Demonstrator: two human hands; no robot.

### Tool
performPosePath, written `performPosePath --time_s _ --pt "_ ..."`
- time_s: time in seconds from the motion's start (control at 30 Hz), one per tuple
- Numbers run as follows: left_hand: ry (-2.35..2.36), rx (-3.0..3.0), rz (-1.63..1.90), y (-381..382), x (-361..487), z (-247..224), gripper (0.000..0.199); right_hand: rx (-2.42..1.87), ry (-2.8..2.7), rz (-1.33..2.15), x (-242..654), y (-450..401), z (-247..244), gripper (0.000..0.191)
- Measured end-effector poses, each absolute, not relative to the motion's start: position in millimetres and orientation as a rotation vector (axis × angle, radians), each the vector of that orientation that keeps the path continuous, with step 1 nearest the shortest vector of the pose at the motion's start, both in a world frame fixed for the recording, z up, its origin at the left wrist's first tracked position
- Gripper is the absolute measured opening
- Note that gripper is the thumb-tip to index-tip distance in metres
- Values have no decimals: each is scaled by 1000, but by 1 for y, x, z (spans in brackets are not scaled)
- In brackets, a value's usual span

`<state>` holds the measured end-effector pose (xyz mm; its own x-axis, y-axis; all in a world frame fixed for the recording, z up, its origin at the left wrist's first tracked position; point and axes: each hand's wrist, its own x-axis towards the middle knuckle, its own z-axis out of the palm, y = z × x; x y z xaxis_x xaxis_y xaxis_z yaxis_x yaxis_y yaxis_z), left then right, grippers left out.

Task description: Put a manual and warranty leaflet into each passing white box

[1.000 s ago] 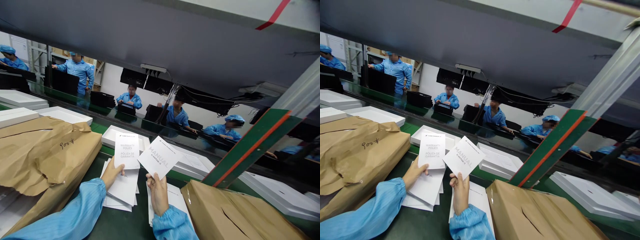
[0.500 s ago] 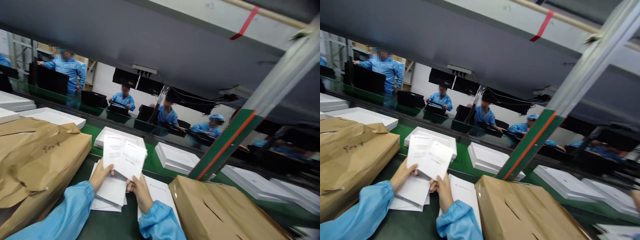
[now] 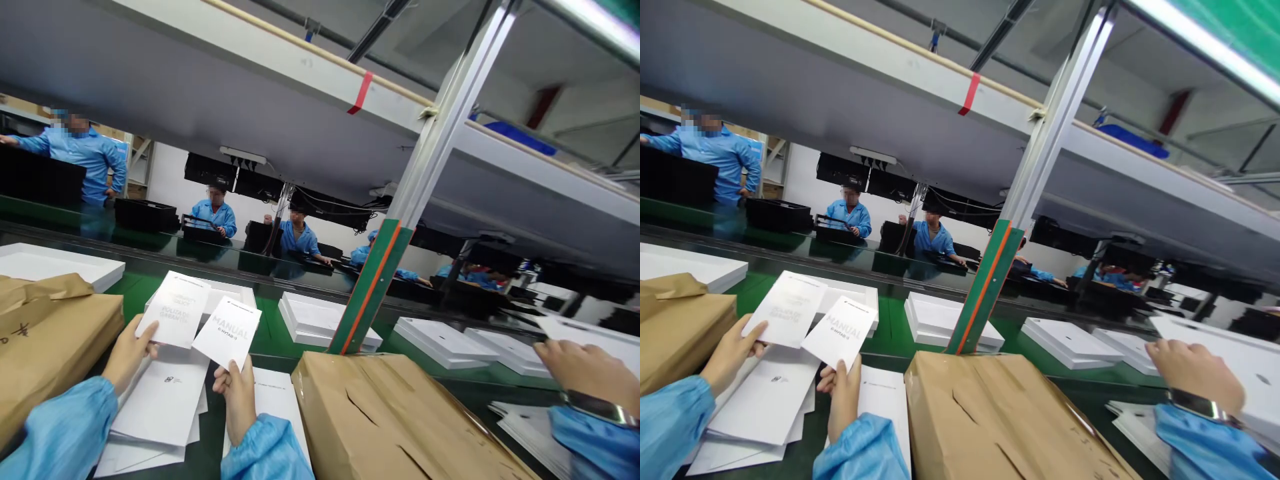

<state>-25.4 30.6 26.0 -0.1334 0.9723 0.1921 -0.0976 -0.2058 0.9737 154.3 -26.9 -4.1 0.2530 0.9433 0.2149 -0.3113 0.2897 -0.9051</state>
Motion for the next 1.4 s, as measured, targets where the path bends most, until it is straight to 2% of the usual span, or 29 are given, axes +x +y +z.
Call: performPosePath --time_s 0.13,0.33,0.5,0.7,0.83,1.07,1.27,1.4 --pt "1169 937 1428 69 -13 44 11 -847 -861 967 159 -25 -4 29" --pt "1226 829 1326 112 -4 49 20 -806 -831 1086 160 -23 -1 36" --pt "1144 759 1341 114 0 48 22 -815 -863 1125 160 -25 1 38" --pt "999 745 1606 85 -4 34 53 -871 -902 1102 158 -28 3 34" --pt "990 754 1647 61 -19 14 44 -948 -936 1010 157 -28 3 36" --pt "1153 1211 1702 41 -42 -25 36 -1002 -996 1018 161 -36 28 44" --pt "1182 1094 1688 42 -45 -27 31 -1161 -1024 847 190 12 76 29" --pt "1186 1081 1679 42 -46 -27 26 -1282 -1040 779 208 59 84 16"
